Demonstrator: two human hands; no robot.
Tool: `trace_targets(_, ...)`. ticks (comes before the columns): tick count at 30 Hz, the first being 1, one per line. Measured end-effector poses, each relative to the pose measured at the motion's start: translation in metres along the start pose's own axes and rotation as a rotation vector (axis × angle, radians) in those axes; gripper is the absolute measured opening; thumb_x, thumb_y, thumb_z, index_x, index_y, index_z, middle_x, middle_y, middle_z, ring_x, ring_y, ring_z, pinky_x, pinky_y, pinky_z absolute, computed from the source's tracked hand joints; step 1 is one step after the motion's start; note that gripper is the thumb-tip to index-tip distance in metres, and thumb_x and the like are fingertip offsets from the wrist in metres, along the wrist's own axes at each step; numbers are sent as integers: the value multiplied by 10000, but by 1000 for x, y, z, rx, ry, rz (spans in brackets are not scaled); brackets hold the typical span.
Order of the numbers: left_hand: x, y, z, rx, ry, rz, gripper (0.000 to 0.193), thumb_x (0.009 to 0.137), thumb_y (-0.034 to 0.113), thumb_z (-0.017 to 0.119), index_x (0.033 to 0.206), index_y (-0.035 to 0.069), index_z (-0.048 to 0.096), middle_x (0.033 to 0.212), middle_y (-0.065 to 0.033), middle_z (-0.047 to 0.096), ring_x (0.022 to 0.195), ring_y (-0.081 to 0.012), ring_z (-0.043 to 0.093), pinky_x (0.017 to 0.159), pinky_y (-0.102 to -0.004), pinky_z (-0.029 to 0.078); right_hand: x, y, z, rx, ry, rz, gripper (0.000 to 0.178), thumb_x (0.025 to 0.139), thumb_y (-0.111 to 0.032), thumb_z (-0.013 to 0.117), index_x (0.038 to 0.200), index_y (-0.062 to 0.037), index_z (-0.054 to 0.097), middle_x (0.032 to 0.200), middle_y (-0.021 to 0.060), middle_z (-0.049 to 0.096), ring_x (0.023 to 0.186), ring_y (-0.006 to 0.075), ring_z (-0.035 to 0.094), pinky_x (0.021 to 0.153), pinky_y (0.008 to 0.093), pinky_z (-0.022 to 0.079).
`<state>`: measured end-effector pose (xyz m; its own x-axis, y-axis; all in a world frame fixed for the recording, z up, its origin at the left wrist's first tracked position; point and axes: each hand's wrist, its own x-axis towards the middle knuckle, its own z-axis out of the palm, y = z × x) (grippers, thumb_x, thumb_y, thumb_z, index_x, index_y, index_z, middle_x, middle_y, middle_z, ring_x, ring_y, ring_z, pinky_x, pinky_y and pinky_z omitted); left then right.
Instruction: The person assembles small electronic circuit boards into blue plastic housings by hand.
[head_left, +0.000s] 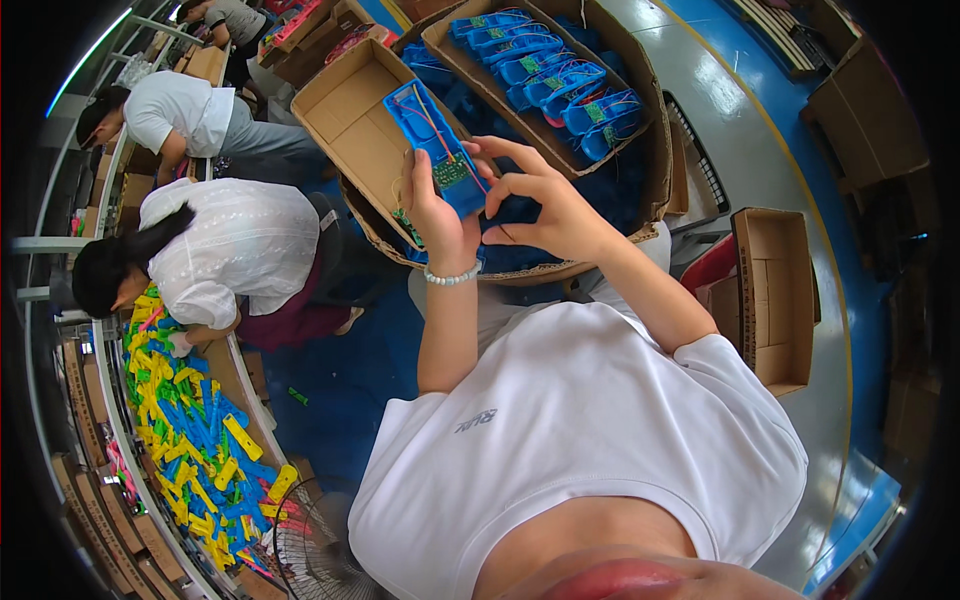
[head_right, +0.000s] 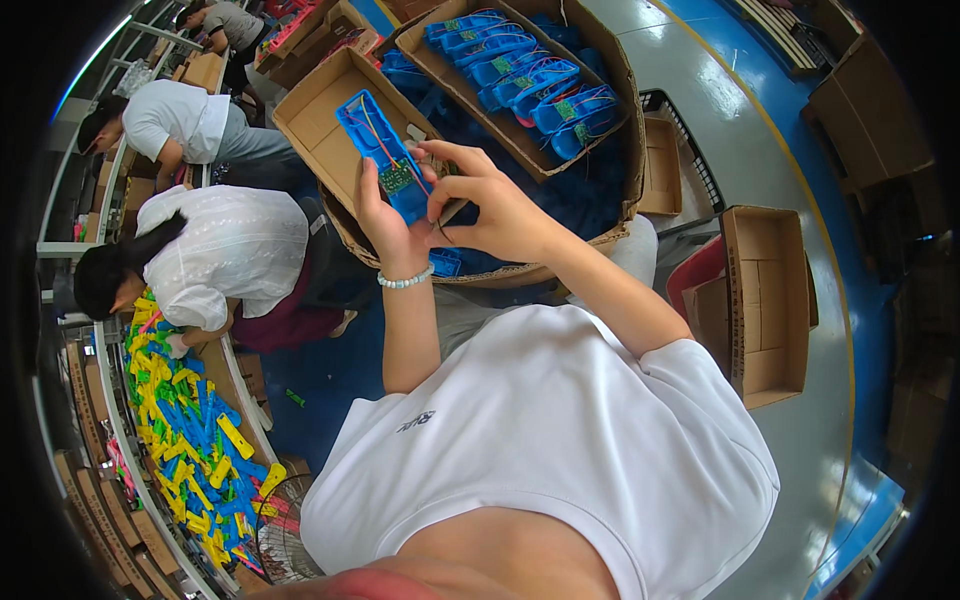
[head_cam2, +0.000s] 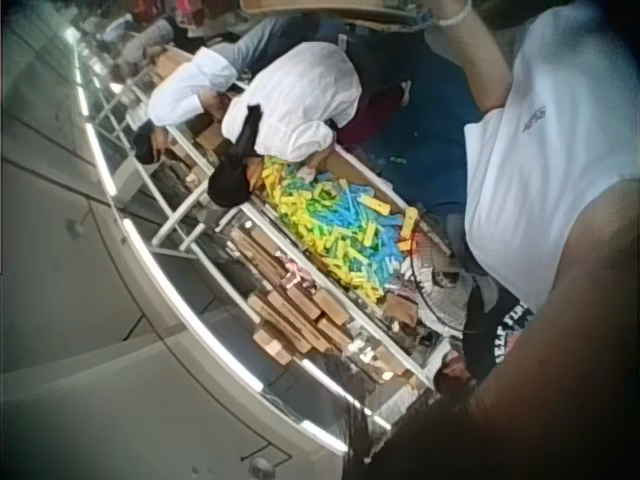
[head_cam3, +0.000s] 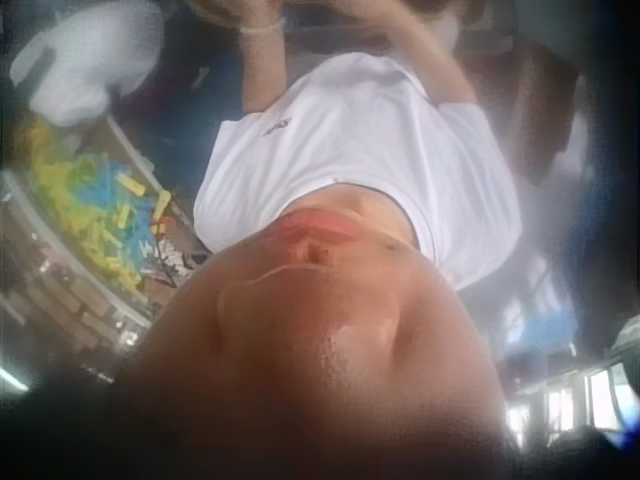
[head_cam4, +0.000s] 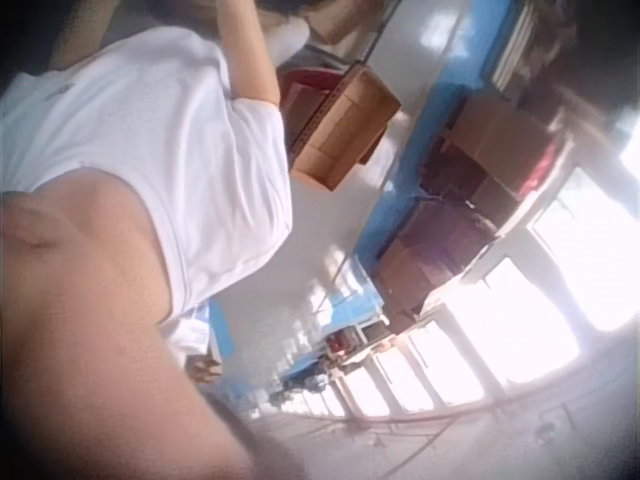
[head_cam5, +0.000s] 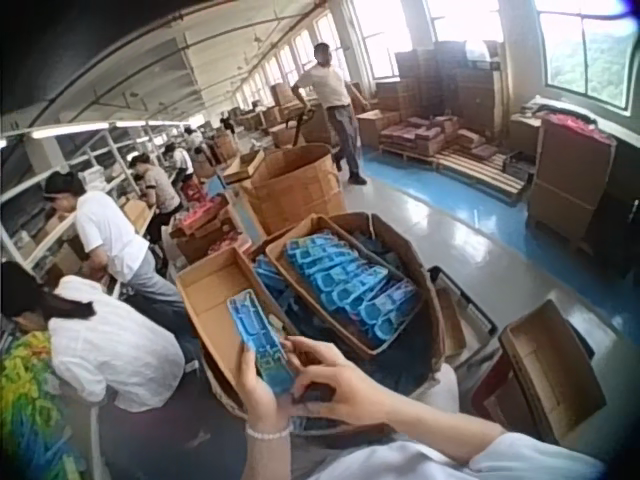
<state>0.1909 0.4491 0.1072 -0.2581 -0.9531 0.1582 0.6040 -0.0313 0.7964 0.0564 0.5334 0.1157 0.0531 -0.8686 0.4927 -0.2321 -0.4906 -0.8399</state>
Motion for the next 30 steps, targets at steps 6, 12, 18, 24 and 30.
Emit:
trace_targets(6, 92, -33, -16, 364, -55, -57, 286, 987, 226, 568, 992, -55, 620, 768, -119, 664, 668, -222, 683, 610, -370, 581, -65, 27, -23, -131, -118, 141, 263, 715, -117, 836, 928, -73, 687, 1478, 153, 431, 1362, 365, 387, 1086, 455, 363)
trace_targets(12, 192, -106, 10, 1179, -421, 290, 323, 895, 238, 680, 1039, -49, 700, 873, -185, 728, 788, -269, 715, 714, -346, 535, -119, 41, -54, -147, -45, 453, 222, 822, -66, 734, 1022, -3, 662, 1285, 171, 582, 1108, 322, 611, 762, 325, 569)
trace_targets(18, 254, -137, 37, 1649, -566, 353, 448, 963, 413, 524, 1080, 23, 709, 982, -207, 711, 966, -396, 658, 871, -460, 508, -126, 31, -65, -135, 9, 545, 206, 855, -78, 709, 1039, 2, 664, 1188, 163, 623, 1040, 284, 641, 770, 324, 558)
trace_targets(24, 199, -58, -6, 1520, -587, 490, 407, 963, 357, 581, 1148, 8, 679, 1071, -166, 694, 988, -318, 653, 886, -388, 502, -100, 44, -62, -509, -264, 326, 220, 850, -103, 689, 1046, -4, 675, 1029, 159, 670, 969, 319, 653, 796, 405, 555)
trace_targets(30, 66, 16, -57, 1607, -692, 303, 353, 951, 267, 605, 1186, 10, 663, 1123, -138, 670, 1065, -307, 605, 920, -385, 468, -37, 91, -38, -938, -950, 342, 189, 787, -49, 654, 954, -7, 732, 948, 206, 713, 914, 385, 700, 715, 433, 571)
